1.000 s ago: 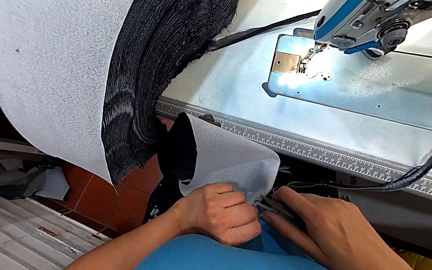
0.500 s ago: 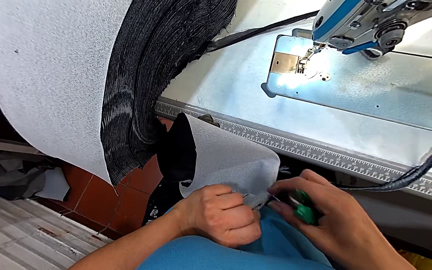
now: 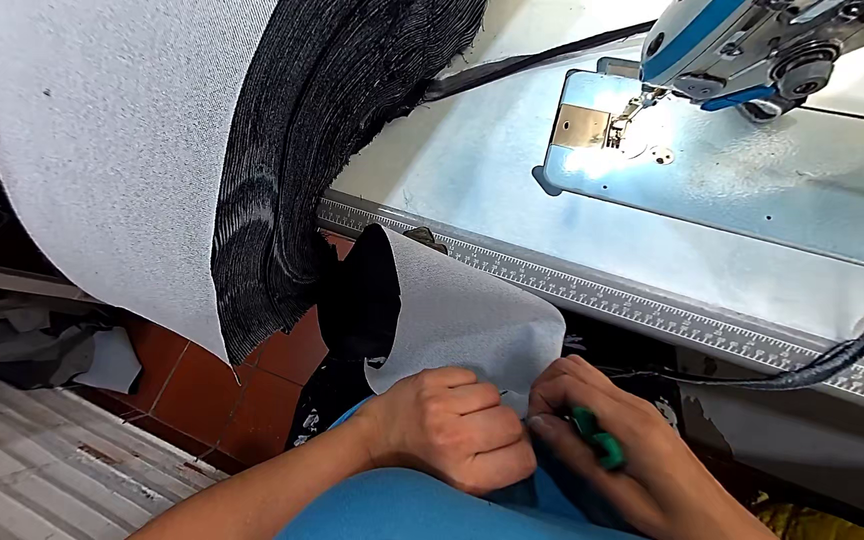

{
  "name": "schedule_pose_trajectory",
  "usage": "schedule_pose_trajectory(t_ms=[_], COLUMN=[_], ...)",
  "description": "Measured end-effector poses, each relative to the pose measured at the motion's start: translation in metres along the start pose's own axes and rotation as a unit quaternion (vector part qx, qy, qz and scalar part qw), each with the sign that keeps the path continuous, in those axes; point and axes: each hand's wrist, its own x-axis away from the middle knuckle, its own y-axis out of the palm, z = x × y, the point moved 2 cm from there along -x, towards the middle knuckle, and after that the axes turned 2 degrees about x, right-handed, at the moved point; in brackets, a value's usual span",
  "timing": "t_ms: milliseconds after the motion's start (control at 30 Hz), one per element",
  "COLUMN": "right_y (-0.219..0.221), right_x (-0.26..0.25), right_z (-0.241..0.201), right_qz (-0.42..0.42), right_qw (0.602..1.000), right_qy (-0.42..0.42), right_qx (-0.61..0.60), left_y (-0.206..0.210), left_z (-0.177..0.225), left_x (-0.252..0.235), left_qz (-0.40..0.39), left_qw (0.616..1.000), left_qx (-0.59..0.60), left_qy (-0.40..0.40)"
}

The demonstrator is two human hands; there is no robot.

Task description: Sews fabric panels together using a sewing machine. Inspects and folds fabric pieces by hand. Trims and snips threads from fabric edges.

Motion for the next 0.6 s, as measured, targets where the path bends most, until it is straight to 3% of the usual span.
schedule_pose_trajectory(t_ms=[100,167,233,300,367,467,600], right_y=[-0.022,-0.039,-0.046,-0.049,-0.046,-0.028,-0.022], right_x=[0.003,0.003,0.004,0.012,0.02,0.022,0.017], right_z=[-0.007,-0.012,-0.011,-0.003,0.002,-0.003,-0.005], right_qz=[0.023,0.055,0.113,0.091,-0.01,-0.086,-0.082], right_qw=[0.963,0.94,0.933,0.962,0.989,0.978,0.967], right_qy=[0.06,0.065,0.097,0.135,0.142,0.118,0.053], right_qx=[-0.26,-0.331,-0.327,-0.22,-0.029,0.148,0.235], left_y=[0.001,0.001,-0.002,-0.003,-0.003,-0.002,-0.001], left_z=[0.0,0.0,0.0,0.0,0.0,0.001,0.0], left_x=[0.001,0.003,0.004,0.006,0.007,0.007,0.004], left_qz=[-0.001,0.007,0.009,0.014,0.018,0.015,0.009], left_qw=[1.0,1.0,1.0,1.0,1.0,1.0,0.999], left_qx=[-0.009,-0.002,0.011,0.021,0.025,0.026,0.031], left_qy=[0.004,-0.001,-0.008,-0.012,-0.007,0.001,0.013])
